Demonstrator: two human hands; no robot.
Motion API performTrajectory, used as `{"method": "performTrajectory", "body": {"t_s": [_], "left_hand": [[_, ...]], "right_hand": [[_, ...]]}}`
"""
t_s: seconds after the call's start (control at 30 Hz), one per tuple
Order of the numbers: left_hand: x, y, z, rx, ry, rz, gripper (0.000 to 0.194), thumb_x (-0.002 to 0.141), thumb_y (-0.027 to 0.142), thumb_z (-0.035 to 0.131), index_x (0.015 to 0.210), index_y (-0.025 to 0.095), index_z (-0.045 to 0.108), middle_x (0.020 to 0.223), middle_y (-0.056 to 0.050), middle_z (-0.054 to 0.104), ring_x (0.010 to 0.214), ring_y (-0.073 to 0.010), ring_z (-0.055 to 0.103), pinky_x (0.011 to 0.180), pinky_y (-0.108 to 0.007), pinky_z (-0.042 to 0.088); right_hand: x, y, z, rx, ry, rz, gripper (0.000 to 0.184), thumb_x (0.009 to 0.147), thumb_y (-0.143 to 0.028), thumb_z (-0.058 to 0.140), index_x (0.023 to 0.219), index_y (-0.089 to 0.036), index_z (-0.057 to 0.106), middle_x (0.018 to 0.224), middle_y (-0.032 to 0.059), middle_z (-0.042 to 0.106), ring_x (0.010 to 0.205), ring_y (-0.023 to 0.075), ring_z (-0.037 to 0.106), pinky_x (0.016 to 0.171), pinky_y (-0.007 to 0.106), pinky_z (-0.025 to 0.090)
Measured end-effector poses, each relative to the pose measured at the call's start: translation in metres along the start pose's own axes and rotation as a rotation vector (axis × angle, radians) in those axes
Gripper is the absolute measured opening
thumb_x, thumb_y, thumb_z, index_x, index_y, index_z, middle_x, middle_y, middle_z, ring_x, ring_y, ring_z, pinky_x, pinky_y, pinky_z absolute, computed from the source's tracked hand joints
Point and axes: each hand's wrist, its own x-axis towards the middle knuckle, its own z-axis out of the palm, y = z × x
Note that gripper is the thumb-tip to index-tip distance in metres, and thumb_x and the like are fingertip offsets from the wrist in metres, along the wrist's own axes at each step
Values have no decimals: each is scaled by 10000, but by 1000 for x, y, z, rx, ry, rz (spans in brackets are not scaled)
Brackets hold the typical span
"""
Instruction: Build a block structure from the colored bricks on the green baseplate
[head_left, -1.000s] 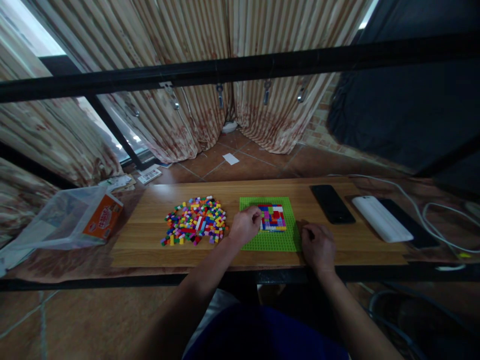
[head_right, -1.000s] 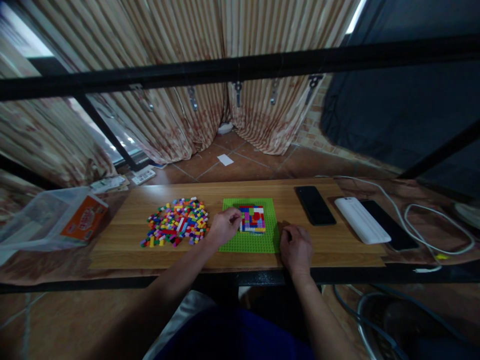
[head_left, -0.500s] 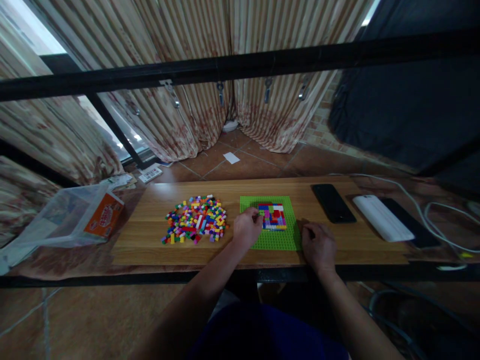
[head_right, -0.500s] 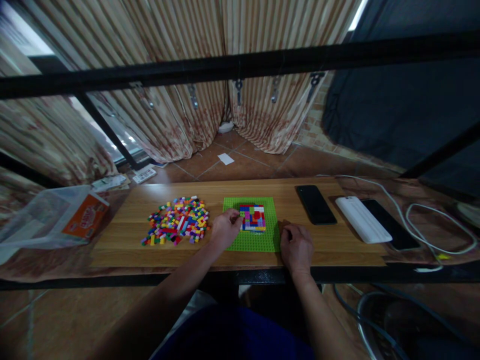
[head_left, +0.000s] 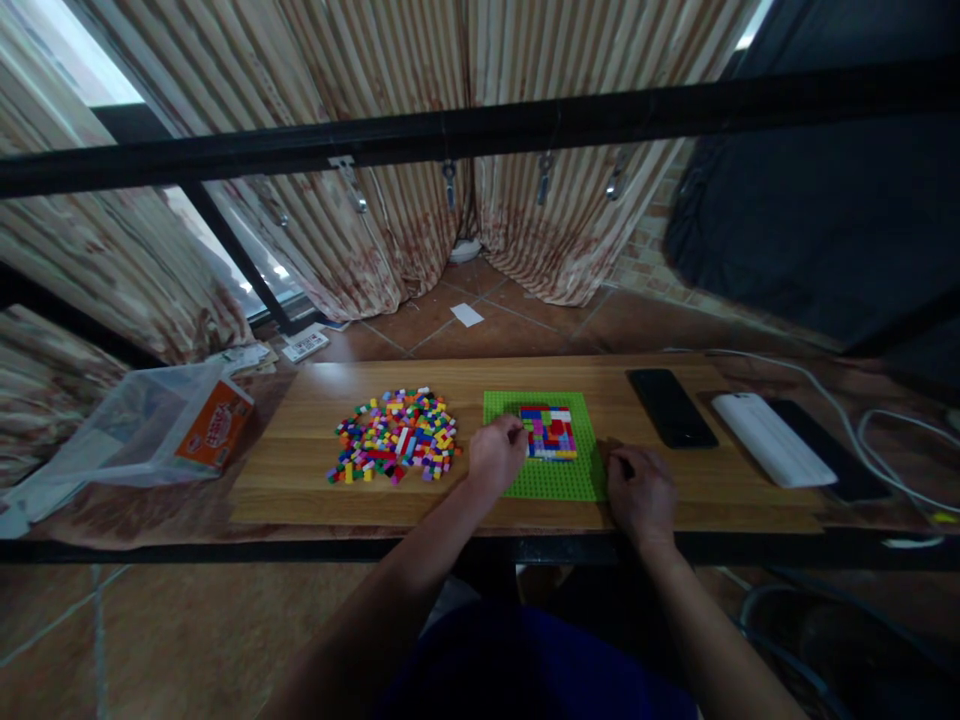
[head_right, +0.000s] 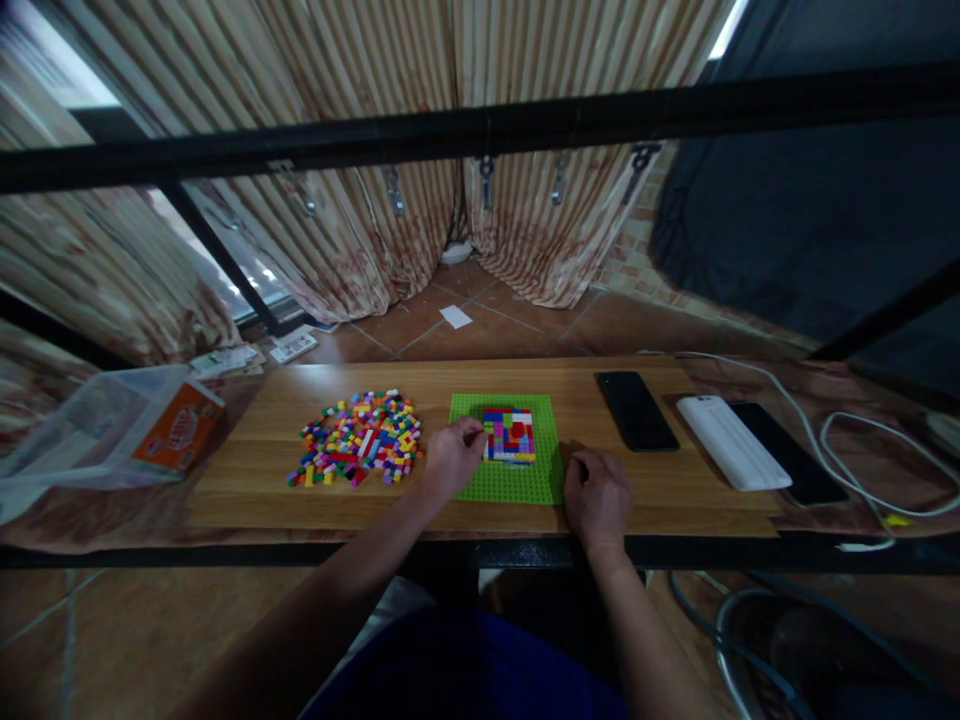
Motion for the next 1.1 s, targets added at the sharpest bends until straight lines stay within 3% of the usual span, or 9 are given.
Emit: {"method": "performTrajectory", "body": {"t_s": [0.2, 0.57, 0.8, 1.1], "left_hand": [[3, -3, -1, 51, 7, 62, 165, 898, 272, 539, 884, 239, 700, 852, -3, 731, 760, -141, 650, 730, -234, 466], [0, -1, -3, 81, -17, 37, 223, 892, 235, 496, 883, 233, 718, 786, -20, 726, 735, -158, 657, 707, -247, 466], [8, 3, -4, 121, -10, -35, 347, 947, 416, 468, 798, 225, 716, 769, -47, 728, 771, -178, 673, 679, -256, 447], [16, 3, -1, 42, -28, -147, 389, 890, 544, 550, 764, 224, 731, 735, -36, 724, 717, -172, 657, 593, -254, 396]], "right_hand": [[0, 1, 0, 13, 1, -13, 252, 893, -323, 476, 833, -188, 680, 894, 115, 694, 879, 238, 617, 830, 377, 492], [0, 1, 0, -8, 0, -27, 253, 892, -312, 473, 828, -187, 684, 876, 113, 698, 868, 240, 618, 820, 383, 489], [-1, 2, 0, 0, 15, -27, 257, 892, -310, 472, 830, -182, 686, 894, 120, 700, 883, 241, 621, 828, 383, 498], [1, -2, -2, -1, 10, -20, 252, 886, -317, 484, 820, -178, 683, 885, 121, 703, 877, 244, 622, 834, 384, 497]]}}
